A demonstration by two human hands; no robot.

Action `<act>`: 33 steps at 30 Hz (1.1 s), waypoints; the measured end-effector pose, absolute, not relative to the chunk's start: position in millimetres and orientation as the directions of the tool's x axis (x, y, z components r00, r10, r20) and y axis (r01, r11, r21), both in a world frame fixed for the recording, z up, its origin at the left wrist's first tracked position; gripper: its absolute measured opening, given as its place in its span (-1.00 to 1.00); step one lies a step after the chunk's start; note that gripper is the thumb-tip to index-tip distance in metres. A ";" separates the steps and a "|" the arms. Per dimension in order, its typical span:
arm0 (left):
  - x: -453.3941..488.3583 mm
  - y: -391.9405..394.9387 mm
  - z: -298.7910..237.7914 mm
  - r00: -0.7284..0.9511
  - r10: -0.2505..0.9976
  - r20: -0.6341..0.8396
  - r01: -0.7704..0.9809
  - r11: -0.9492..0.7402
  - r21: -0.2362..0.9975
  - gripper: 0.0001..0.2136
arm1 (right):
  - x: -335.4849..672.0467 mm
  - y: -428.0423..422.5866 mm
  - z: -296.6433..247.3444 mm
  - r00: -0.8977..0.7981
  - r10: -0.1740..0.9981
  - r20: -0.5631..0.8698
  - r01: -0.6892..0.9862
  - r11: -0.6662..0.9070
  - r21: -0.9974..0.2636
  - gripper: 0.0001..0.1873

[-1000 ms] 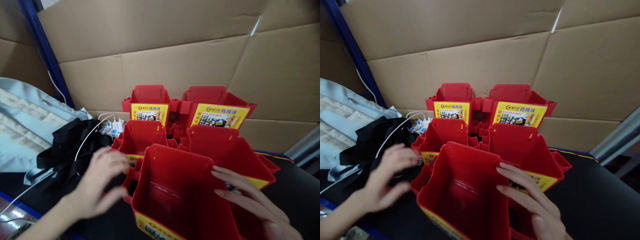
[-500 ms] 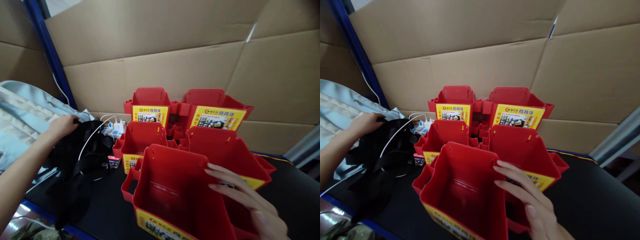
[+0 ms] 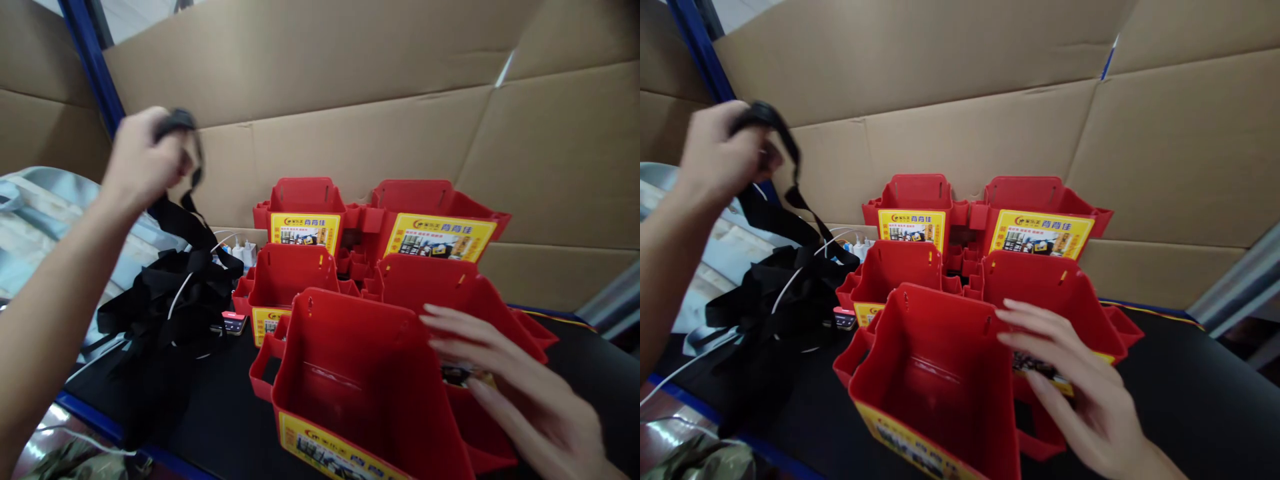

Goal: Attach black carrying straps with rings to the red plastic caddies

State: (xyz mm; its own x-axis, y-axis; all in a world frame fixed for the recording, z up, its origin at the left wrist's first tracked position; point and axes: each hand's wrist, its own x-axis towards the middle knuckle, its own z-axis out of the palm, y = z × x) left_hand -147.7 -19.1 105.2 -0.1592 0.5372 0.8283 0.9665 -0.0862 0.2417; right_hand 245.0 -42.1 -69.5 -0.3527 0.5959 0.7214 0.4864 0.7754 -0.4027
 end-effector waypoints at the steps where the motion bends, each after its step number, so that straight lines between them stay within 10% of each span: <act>1: -121.7 -23.3 101.0 -0.012 0.591 0.807 0.980 -0.152 0.127 -0.67 | 239.0 -40.9 -56.9 -0.359 0.606 0.710 0.452 0.779 -0.435 -0.66; 8: 3.0 -38.3 43.5 0.497 0.619 0.608 0.860 -0.443 -0.251 -0.71 | 169.1 -3.6 13.3 -0.517 0.533 0.669 0.396 0.842 -0.365 -0.34; 12: -8.2 -38.5 32.6 0.472 0.713 0.519 0.874 -0.456 -0.168 -0.78 | 160.7 12.9 25.1 -0.544 0.558 0.627 0.385 0.829 -0.405 -0.61; 18: -107.6 -20.7 27.3 0.198 0.883 0.426 0.952 -0.277 0.132 -0.80 | 192.1 14.2 34.5 0.047 0.647 0.761 0.209 0.738 -0.641 -0.77; 33: -201.8 -27.2 33.1 -0.159 0.854 0.495 0.940 -0.022 0.341 -0.81 | 245.0 51.2 39.7 0.589 0.661 0.464 -0.236 0.690 -0.684 -0.66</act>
